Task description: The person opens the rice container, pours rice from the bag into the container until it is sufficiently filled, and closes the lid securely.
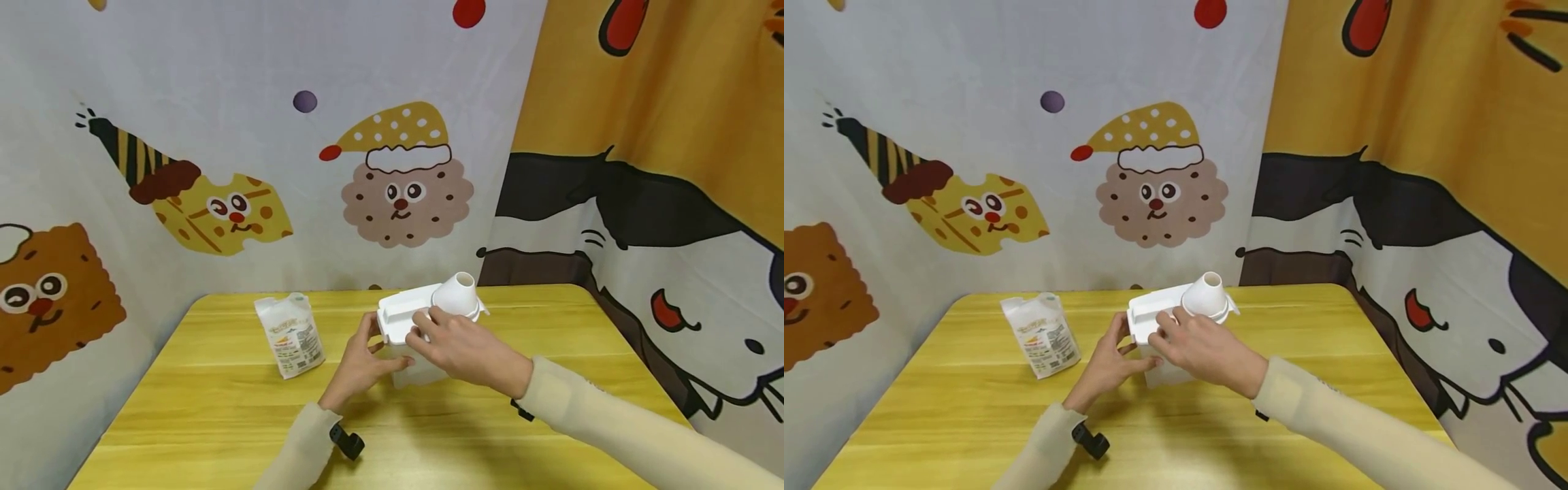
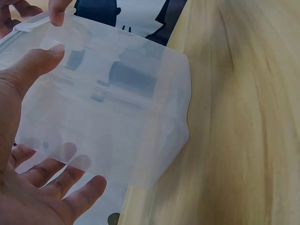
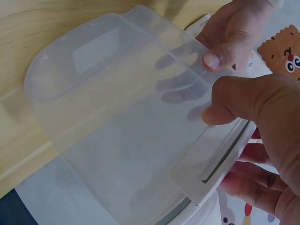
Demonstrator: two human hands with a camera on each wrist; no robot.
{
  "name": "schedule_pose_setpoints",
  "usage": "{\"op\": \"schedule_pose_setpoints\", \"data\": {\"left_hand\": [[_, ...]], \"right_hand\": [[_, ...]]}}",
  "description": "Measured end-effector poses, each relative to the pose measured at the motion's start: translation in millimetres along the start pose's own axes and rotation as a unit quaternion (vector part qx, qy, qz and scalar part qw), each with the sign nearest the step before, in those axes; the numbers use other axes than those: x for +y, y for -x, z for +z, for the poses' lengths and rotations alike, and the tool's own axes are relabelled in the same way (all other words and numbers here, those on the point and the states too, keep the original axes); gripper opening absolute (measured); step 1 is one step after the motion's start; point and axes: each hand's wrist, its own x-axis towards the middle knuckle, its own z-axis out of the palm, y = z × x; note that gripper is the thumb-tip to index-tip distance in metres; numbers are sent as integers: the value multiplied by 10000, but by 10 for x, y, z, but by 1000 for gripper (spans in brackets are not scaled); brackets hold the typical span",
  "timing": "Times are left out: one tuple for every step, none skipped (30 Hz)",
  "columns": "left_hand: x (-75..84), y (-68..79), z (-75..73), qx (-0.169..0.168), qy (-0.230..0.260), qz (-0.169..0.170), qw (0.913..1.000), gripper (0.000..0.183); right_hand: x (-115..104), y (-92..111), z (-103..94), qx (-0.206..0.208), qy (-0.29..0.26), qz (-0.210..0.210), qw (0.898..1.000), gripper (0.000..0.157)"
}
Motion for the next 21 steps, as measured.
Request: {"op": "schedule_pose_setpoints", "data": {"left_hand": [[-2,0,0,11,6,3,10000,81],[-6,0,-1,22,10,5,10000,81],[-9,1,-1,35,0,13,10000,81],[-11,1,-1,50,-5,14,10000,81],[-14,3,-3,58,-11,21,10000,82],[-16,4,-5,59,-4,29,10000,82],[-17,5,-6,64,-11,36,10000,82],[-16,5,-7,69,-29,44,10000,82],[-15,5,-7,76,-40,58,9999,82],[-14,4,-7,80,-39,69,9999,82],[-13,2,-7,83,-42,80,9999,82],[-14,1,-7,85,-40,91,9999,83],[-16,-2,-6,88,-41,96,9999,83],[-19,-4,-5,91,-40,102,9999,83],[-22,-6,-4,94,-27,104,9999,83],[-26,-7,-3,95,-20,102,9999,83],[-28,-9,-1,99,-33,99,9999,83],[-30,-11,1,98,-38,103,9999,83],[-29,-13,4,96,-49,106,9999,83],[-26,-15,6,92,-67,119,9999,83],[-21,-17,8,92,-80,126,9998,84]], "right_hand": [[-5,0,-2,-11,61,-22,10000,35],[-9,1,4,-12,116,-43,9999,36],[-14,3,11,-10,167,-62,9998,36],[-20,4,10,0,208,-74,9998,36],[-24,2,15,15,261,-91,9996,35],[-29,3,17,30,302,-103,9995,34],[-34,4,18,35,332,-114,9994,34],[-38,4,21,42,375,-124,9992,34],[-42,5,18,51,400,-130,9991,33],[-45,6,16,51,424,-131,9990,32],[-48,5,16,50,445,-133,9989,32],[-50,6,17,43,453,-134,9989,32],[-52,6,20,34,451,-132,9989,32],[-53,7,21,21,454,-128,9989,31],[-54,8,22,12,437,-124,9990,31],[-56,9,25,-1,447,-131,9989,31],[-57,9,28,-3,453,-139,9989,31],[-57,11,33,-1,453,-145,9989,31],[-57,12,29,11,466,-150,9988,31],[-56,12,25,33,484,-152,9987,30],[-56,12,26,52,497,-156,9986,29]]}}
